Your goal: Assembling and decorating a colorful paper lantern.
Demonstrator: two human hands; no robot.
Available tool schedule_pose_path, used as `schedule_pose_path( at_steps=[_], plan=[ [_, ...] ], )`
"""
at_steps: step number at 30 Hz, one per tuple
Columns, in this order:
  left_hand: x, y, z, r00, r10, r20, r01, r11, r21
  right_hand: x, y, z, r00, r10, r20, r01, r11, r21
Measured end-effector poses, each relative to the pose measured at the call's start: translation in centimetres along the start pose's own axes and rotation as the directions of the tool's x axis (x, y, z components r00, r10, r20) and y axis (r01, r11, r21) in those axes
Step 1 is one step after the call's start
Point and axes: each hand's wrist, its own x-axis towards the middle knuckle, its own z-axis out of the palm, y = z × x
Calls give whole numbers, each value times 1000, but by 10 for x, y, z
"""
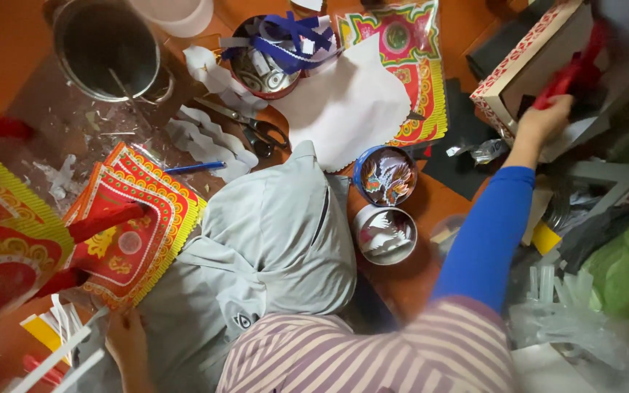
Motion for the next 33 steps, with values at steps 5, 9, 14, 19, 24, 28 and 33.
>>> schedule_pose_path(
  at_steps=[5,9,14,19,24,28,33],
  plan=[
    [1,18,5,993,104,-61,-111,984,-138,-9,-150,-112,955,133,265,-291,584,757],
    [13,86,5,997,26,-68,-44,960,-277,-138,-331,-186,801,-314,510,-322,493,808],
    [-2,165,0,947,237,216,29,608,-794,-334,-524,-257,229,-775,589,-400,477,783],
    [-12,152,-11,956,219,196,142,239,-961,-417,-602,-298,23,-835,550,-304,518,799],
    [-22,131,-22,955,176,237,219,118,-969,-432,-605,-291,-96,-840,533,-346,530,774],
    [-24,125,-5,945,182,270,271,19,-962,-431,-604,-292,-94,-811,577,-443,553,705],
    [-19,132,-12,937,252,244,264,-47,-963,-424,-600,-295,-56,-785,617,-575,531,623]
  ],
)
